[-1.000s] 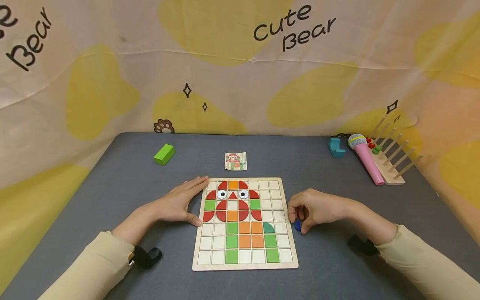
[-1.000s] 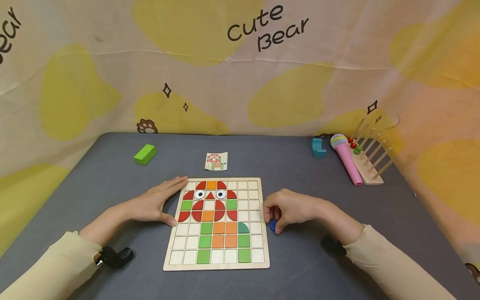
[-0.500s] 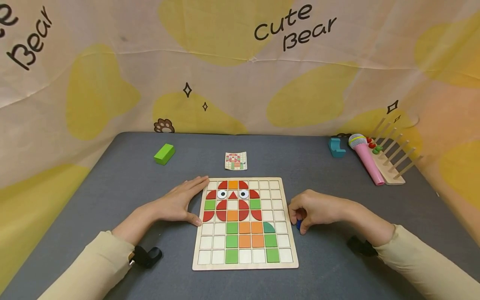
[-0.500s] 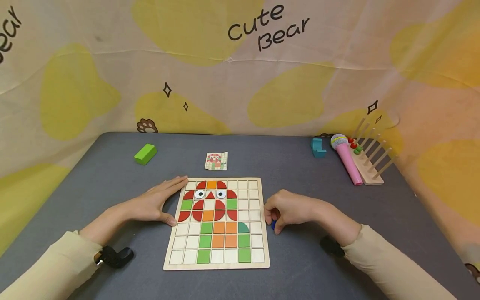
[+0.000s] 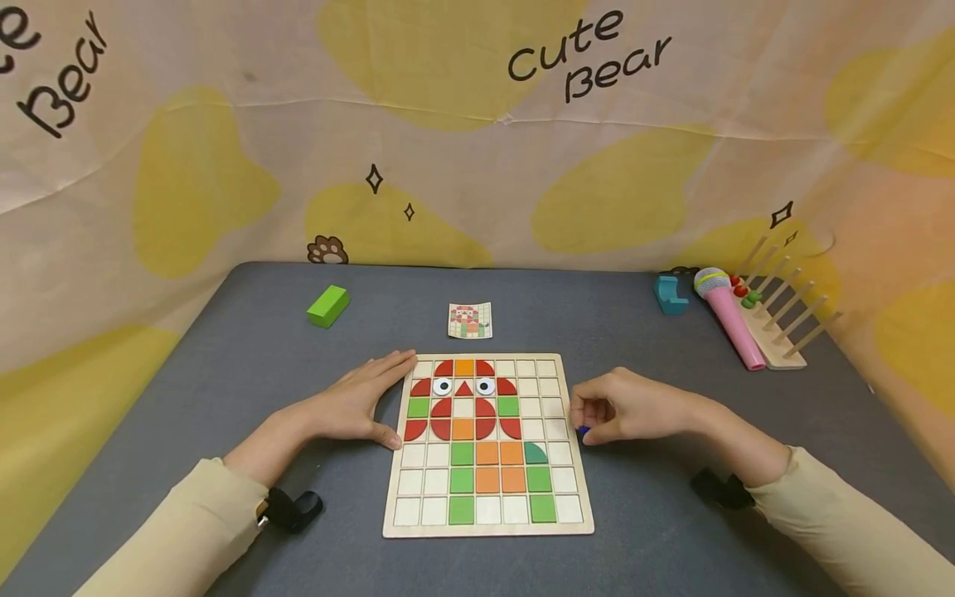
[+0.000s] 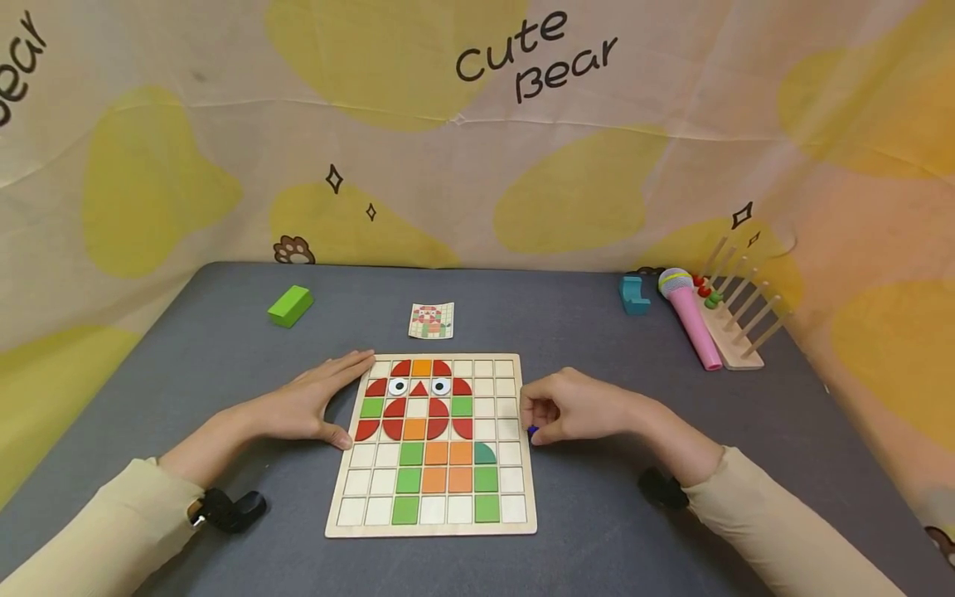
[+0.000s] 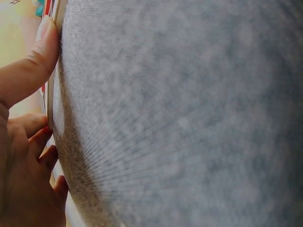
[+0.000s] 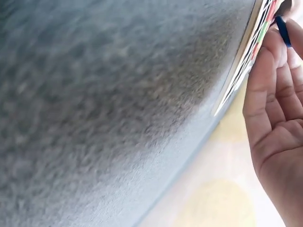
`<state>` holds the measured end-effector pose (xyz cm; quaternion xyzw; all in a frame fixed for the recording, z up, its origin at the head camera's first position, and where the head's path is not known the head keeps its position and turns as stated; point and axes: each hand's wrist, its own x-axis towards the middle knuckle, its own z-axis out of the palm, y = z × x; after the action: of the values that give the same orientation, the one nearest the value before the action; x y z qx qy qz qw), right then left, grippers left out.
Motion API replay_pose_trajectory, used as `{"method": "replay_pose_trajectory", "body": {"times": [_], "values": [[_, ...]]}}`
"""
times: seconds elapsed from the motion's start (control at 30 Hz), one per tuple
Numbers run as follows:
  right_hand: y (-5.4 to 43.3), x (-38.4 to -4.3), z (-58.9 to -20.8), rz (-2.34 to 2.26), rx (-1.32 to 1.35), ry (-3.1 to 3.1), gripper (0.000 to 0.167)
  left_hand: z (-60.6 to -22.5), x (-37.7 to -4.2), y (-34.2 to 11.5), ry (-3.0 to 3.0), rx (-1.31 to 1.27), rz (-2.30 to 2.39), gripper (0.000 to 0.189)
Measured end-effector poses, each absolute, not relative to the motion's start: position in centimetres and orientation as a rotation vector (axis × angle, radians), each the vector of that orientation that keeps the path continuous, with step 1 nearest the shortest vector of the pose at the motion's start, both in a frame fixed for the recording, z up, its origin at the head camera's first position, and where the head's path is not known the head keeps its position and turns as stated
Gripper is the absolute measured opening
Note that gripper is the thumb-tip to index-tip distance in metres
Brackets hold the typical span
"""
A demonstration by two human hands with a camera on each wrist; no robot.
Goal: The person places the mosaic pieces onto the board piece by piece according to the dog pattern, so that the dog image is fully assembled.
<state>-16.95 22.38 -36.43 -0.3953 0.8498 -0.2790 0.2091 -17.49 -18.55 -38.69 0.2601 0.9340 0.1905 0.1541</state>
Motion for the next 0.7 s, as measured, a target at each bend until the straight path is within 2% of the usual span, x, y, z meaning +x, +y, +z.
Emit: {"method": "replay_pose_trajectory", "body": {"times": [0.3,0.7], "values": [[21.1,-16.5,-36.5,-0.846,-1.056,2.274,0.007,-38.9,-17.6,-18.6,2.674,0.749,0.549,0.115],[19.9,-16.3,-37.0,-0.869,-1.017,2.267,0.008,-38.9,-17.6,-18.6,2.674,0.750,0.556,0.116]]}}
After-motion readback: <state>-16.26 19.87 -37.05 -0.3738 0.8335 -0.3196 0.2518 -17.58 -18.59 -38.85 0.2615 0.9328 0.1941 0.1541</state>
